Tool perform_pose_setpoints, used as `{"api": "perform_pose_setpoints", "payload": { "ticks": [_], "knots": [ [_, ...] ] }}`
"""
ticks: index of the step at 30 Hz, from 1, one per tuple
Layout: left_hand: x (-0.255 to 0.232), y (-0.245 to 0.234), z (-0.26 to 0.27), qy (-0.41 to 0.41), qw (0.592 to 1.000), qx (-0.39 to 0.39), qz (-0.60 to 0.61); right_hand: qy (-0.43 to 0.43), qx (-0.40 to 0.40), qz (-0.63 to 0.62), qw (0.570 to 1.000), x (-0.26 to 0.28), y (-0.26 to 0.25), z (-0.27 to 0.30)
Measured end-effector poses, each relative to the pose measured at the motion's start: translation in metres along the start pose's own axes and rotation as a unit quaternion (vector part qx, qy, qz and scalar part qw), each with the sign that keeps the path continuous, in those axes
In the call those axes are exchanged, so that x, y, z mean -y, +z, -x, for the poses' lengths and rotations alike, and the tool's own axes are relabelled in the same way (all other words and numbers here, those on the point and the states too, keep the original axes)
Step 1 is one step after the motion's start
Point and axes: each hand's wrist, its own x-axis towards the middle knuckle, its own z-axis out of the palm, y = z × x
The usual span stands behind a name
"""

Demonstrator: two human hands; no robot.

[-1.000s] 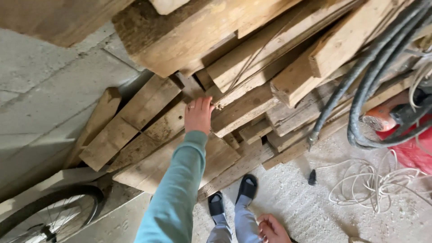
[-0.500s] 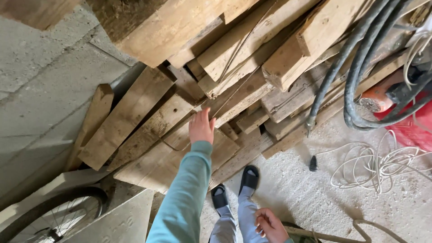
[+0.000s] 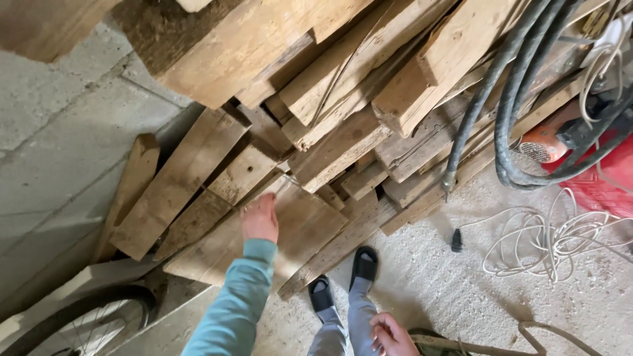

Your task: The person moves a wheelbarrow across a cluttered garage floor, then picks up a piece of wood from a stack and places it into the wheelbarrow. They then move a bicycle from one side of the garage to another.

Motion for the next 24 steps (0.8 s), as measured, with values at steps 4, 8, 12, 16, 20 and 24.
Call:
{"api": "perform_pose_setpoints", "payload": {
  "ticks": [4,8,12,16,20,24],
  "knots": [
    [-0.008,-0.030,-0.057,-0.013,0.997,-0.044,-0.067,-0.024,0.016,-0.012,0.999,-0.005,0.003,-0.016],
    [-0.007,-0.030,-0.085,0.010,0.997,-0.054,-0.058,-0.082,0.041,0.004,0.996,-0.027,0.001,-0.040],
    [-0.031,-0.049,-0.123,0.013,1.000,0.018,-0.011,-0.049,0.047,-0.044,0.997,-0.023,0.015,-0.043],
    [-0.036,-0.057,-0.145,-0.014,0.993,0.097,-0.067,0.008,0.068,-0.046,0.997,-0.005,0.027,-0.042],
    [-0.023,-0.015,-0.137,0.003,0.998,0.015,-0.062,-0.021,0.049,0.029,0.998,0.011,0.024,-0.047],
    [-0.037,-0.041,-0.131,0.062,0.992,-0.071,-0.085,0.001,0.012,-0.051,0.999,0.060,0.021,-0.041]
  ]
}}
